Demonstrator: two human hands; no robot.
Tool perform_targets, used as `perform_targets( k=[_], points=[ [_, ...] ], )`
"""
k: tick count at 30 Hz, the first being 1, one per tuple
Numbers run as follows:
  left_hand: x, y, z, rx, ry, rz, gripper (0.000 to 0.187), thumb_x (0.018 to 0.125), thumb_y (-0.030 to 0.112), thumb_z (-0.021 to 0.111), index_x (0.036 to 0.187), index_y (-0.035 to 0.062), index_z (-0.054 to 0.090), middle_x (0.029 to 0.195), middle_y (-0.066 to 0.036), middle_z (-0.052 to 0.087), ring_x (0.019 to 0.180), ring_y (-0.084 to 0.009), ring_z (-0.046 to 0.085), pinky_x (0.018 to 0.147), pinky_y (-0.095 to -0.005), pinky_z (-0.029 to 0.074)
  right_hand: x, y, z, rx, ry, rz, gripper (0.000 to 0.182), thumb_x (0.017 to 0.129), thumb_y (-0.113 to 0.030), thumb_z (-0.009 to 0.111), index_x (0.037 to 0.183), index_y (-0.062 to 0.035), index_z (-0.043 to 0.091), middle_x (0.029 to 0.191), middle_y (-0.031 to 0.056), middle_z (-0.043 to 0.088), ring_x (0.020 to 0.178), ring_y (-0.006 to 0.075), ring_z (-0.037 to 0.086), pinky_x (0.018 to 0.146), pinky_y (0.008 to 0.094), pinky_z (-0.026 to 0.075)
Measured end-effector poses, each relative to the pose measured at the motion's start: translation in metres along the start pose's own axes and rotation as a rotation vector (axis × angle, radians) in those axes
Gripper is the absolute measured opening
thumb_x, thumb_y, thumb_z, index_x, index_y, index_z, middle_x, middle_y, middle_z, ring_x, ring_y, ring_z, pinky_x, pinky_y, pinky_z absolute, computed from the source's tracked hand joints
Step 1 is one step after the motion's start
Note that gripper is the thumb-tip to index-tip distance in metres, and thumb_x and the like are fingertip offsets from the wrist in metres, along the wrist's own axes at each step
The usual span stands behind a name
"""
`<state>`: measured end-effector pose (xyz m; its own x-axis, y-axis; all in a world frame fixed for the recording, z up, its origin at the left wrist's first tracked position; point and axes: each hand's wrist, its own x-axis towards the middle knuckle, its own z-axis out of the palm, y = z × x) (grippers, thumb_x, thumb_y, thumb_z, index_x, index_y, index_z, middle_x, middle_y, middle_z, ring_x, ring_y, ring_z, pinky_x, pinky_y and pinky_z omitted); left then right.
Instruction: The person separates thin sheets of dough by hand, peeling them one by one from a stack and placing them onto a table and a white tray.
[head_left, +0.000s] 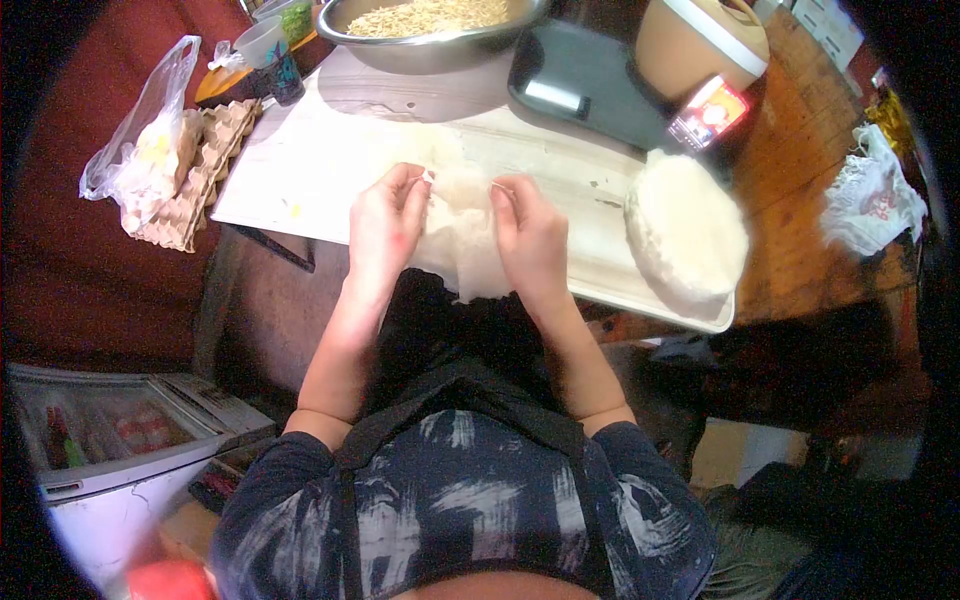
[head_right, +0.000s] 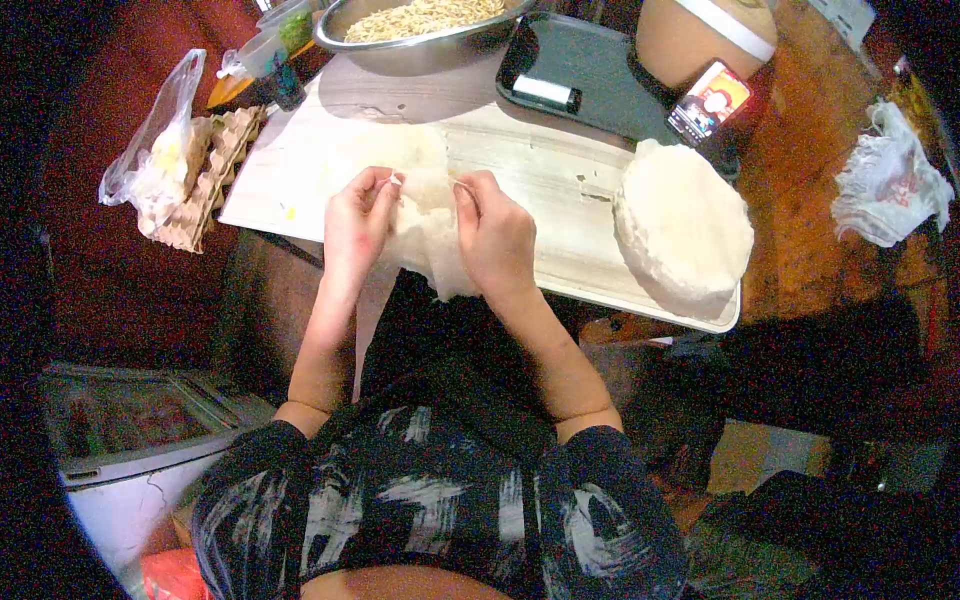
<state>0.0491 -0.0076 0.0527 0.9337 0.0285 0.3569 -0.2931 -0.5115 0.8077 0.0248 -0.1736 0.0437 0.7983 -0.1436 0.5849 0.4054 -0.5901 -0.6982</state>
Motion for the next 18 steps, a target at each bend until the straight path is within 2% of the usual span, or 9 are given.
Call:
perform_targets(
  k=[1, 3, 5, 7, 11, 13, 16, 17, 18],
  points=[
    [-0.001, 0.004, -0.001, 0.000, 0.000, -0.001, 0.017, 0.094, 0.015, 0.059, 0.097, 0.0001, 0.067, 0.071, -0.006, 0.067, 0.057, -0.0086, 0.059, 0.054, -0.0253, 0.046, 0.000, 0.002, 0.001, 0.104, -0.037, 0.067, 0.013, 0.090, -0.016, 0.063, 0.095, -0.0040, 0.061, 0.077, 0.0161, 0.067, 0.069, 0.0321, 0.066, 0.062, 0.0407, 0.050],
    [-0.003, 0.011, -0.004, -0.069, -0.091, -0.074, 0.017, 0.091, 0.015, 0.060, 0.097, 0.0004, 0.067, 0.067, -0.012, 0.065, 0.057, -0.0160, 0.062, 0.055, -0.0295, 0.046, 0.000, 0.002, 0.004, 0.155, -0.083, 0.078, 0.017, 0.090, -0.018, 0.064, 0.097, -0.0031, 0.061, 0.077, 0.0169, 0.067, 0.069, 0.0311, 0.067, 0.062, 0.0400, 0.050],
    [-0.005, 0.019, -0.006, -0.041, -0.093, -0.057, 0.017, 0.091, 0.016, 0.060, 0.095, 0.0007, 0.067, 0.066, -0.012, 0.065, 0.054, -0.0157, 0.060, 0.054, -0.0296, 0.045, 0.000, 0.001, 0.008, 0.207, -0.127, 0.092, 0.020, 0.090, -0.019, 0.065, 0.099, -0.0022, 0.061, 0.077, 0.0177, 0.067, 0.069, 0.0301, 0.068, 0.062, 0.0393, 0.051],
    [-0.006, 0.020, -0.006, -0.010, -0.094, -0.040, 0.017, 0.091, 0.016, 0.060, 0.094, 0.0010, 0.068, 0.066, -0.012, 0.065, 0.052, -0.0154, 0.058, 0.052, -0.0297, 0.044, 0.000, -0.001, 0.012, 0.264, -0.135, 0.128, 0.022, 0.088, -0.017, 0.068, 0.099, 0.0011, 0.064, 0.077, 0.0083, 0.068, 0.072, 0.0105, 0.060, 0.067, 0.0276, 0.050],
    [-0.005, 0.013, -0.011, -0.016, -0.058, -0.005, 0.018, 0.092, 0.018, 0.062, 0.091, 0.0021, 0.068, 0.061, -0.010, 0.061, 0.048, -0.0122, 0.051, 0.051, -0.0299, 0.042, 0.005, 0.000, 0.012, 0.277, -0.237, 0.265, 0.021, 0.090, -0.018, 0.067, 0.095, 0.0027, 0.065, 0.072, 0.0036, 0.065, 0.066, 0.0067, 0.056, 0.060, 0.0241, 0.046],
    [-0.003, 0.012, -0.012, -0.035, -0.046, -0.023, 0.018, 0.092, 0.019, 0.062, 0.091, 0.0025, 0.068, 0.058, -0.009, 0.060, 0.048, -0.0111, 0.049, 0.050, -0.0298, 0.041, 0.005, 0.007, 0.014, 0.354, -0.126, 0.204, 0.020, 0.092, -0.018, 0.066, 0.092, 0.0025, 0.066, 0.069, -0.0008, 0.061, 0.062, 0.0030, 0.051, 0.054, 0.0218, 0.042],
    [-0.001, 0.013, -0.014, 0.001, -0.029, -0.082, 0.020, 0.093, 0.021, 0.062, 0.090, 0.0030, 0.068, 0.053, -0.006, 0.054, 0.047, -0.0088, 0.047, 0.049, -0.0285, 0.038, 0.008, 0.012, 0.008, 0.371, -0.119, 0.240, 0.020, 0.093, -0.018, 0.064, 0.092, 0.0017, 0.066, 0.069, -0.0025, 0.061, 0.060, 0.0021, 0.049, 0.052, 0.0211, 0.040],
    [0.000, 0.011, -0.015, -0.007, -0.012, -0.076, 0.020, 0.093, 0.022, 0.062, 0.090, 0.0032, 0.068, 0.052, -0.004, 0.052, 0.047, -0.0079, 0.045, 0.048, -0.0278, 0.037, 0.009, 0.011, 0.006, 0.370, -0.119, 0.240, 0.020, 0.093, -0.018, 0.064, 0.092, 0.0017, 0.066, 0.069, -0.0025, 0.061, 0.060, 0.0021, 0.049, 0.052, 0.0211, 0.040],
    [0.002, 0.009, -0.015, -0.015, 0.005, -0.071, 0.021, 0.094, 0.023, 0.062, 0.089, 0.0035, 0.068, 0.051, -0.002, 0.049, 0.047, -0.0071, 0.044, 0.047, -0.0270, 0.036, 0.012, 0.008, 0.002, 0.342, -0.087, 0.244, 0.022, 0.092, -0.021, 0.064, 0.089, 0.0005, 0.066, 0.064, 0.0038, 0.060, 0.056, 0.0071, 0.051, 0.051, 0.0250, 0.041]
  ],
)
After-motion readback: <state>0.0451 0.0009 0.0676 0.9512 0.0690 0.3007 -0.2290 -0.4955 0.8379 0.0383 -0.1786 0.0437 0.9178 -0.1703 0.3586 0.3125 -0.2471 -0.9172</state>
